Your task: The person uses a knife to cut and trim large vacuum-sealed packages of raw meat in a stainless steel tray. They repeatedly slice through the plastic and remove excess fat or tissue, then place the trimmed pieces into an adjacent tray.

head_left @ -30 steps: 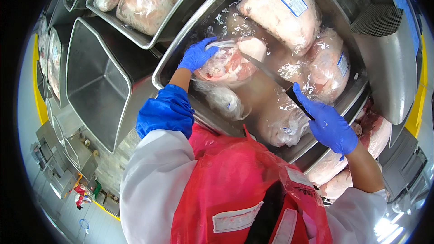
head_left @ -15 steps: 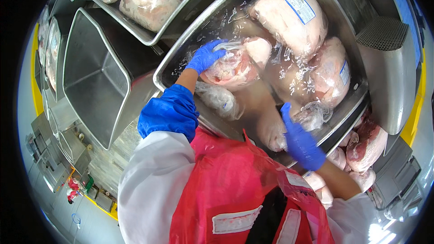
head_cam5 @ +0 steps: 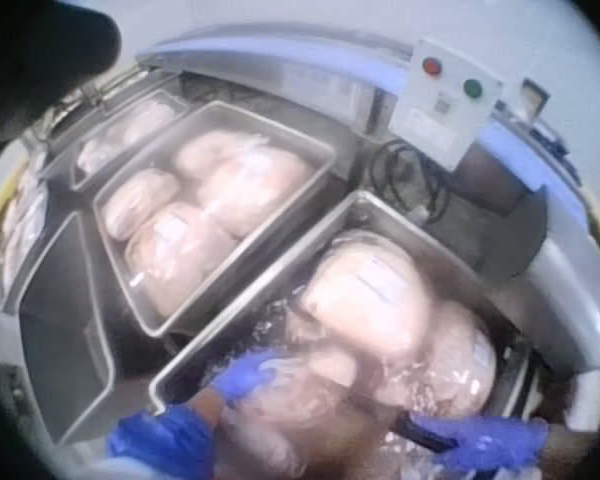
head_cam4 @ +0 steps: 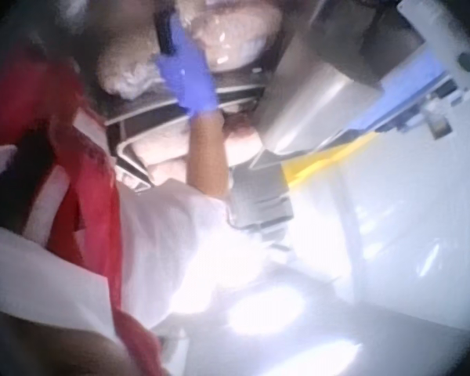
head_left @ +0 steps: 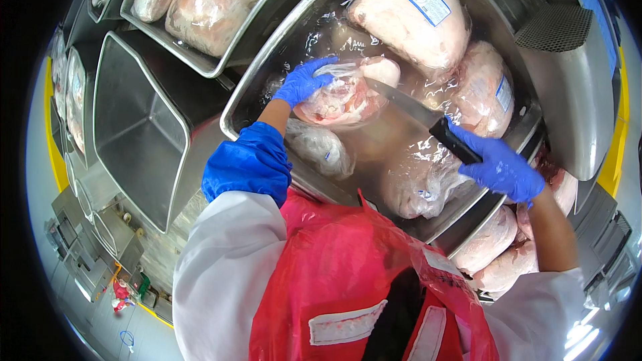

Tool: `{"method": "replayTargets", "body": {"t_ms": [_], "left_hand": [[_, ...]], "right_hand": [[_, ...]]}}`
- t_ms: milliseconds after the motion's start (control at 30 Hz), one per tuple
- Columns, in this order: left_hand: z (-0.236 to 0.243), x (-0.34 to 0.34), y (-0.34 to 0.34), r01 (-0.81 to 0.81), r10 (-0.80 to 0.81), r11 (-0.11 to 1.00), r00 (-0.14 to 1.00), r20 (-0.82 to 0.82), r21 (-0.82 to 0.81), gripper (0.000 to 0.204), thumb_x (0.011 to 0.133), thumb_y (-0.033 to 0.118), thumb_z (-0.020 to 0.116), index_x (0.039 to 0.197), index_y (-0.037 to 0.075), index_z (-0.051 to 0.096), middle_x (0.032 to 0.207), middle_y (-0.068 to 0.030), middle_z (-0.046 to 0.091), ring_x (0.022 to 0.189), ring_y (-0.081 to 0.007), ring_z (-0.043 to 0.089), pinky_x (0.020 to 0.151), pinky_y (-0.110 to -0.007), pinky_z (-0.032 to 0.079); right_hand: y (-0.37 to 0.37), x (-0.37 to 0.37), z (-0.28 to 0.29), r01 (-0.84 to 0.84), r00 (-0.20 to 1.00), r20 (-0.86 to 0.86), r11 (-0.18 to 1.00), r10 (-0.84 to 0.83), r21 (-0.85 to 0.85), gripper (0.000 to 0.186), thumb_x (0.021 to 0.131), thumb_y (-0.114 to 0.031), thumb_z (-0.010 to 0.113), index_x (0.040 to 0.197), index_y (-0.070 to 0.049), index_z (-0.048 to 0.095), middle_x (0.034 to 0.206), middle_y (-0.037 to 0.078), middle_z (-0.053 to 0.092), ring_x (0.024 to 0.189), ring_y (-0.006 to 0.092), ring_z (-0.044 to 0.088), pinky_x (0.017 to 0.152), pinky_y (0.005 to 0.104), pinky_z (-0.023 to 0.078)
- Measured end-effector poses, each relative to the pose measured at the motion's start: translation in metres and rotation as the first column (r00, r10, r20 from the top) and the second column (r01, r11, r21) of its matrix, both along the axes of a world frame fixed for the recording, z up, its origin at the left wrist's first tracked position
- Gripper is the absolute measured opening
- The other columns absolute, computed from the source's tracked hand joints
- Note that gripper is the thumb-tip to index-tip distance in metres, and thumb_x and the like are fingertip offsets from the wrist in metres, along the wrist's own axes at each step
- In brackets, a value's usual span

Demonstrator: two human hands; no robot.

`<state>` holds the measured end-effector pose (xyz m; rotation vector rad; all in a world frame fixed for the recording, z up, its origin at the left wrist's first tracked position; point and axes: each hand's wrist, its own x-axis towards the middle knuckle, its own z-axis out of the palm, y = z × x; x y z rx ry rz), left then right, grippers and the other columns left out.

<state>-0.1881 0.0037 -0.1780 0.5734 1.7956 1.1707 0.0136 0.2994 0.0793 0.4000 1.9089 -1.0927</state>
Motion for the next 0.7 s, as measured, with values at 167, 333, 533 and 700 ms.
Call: {"method": "replayTargets", "body": {"t_ms": [167,333,533,700], "left_hand": [[0.005,0.001,0.002,-0.042,0.041,0.999,0.999,-0.032,-0.013,0.05,0.078,0.026,0.065,0.126,0.018,0.052,0.124,-0.0124,0.054,0.115,-0.0278,0.051,0.098,-0.035,0.038],[-0.012,-0.001,0.002,-0.027,0.024,0.996,0.999,-0.035,-0.081,0.05,0.077,0.023,0.065,0.125,0.015,0.052,0.124,-0.0131,0.054,0.114,-0.0263,0.051,0.098,-0.034,0.038],[0.05,0.005,0.018,-0.058,0.054,0.993,0.997,-0.046,-0.101,0.049,0.078,0.019,0.063,0.126,0.014,0.052,0.124,-0.013,0.054,0.115,-0.0253,0.05,0.098,-0.032,0.037],[0.016,0.002,0.013,-0.029,0.029,0.999,0.999,-0.015,-0.028,0.052,0.077,0.018,0.064,0.127,0.014,0.05,0.125,-0.0109,0.054,0.115,-0.025,0.051,0.099,-0.032,0.037]], "right_hand": [[-0.018,0.033,-0.028,-0.079,0.973,-0.206,0.991,0.1,0.11,0.071,0.08,-0.008,0.056,0.141,-0.003,0.02,0.112,0.031,0.052,0.102,0.0442,0.053,0.088,0.042,0.042],[-0.118,0.122,-0.124,0.206,0.898,-0.433,0.948,-0.085,0.241,0.074,0.084,-0.007,0.049,0.144,-0.006,0.005,0.082,0.027,0.054,0.066,0.04,0.054,0.061,0.0468,0.043],[-0.153,0.14,-0.165,0.311,0.938,-0.228,0.927,-0.263,0.21,0.074,0.085,-0.01,0.05,0.144,-0.008,0.005,0.095,0.027,0.055,0.077,0.0426,0.056,0.07,0.0468,0.045],[-0.029,0.084,-0.07,0.084,0.871,-0.489,0.995,-0.053,0.043,0.072,0.081,-0.006,0.056,0.143,-0.011,0.02,0.1,0.017,0.059,0.082,0.0293,0.058,0.075,0.0388,0.047]]}}
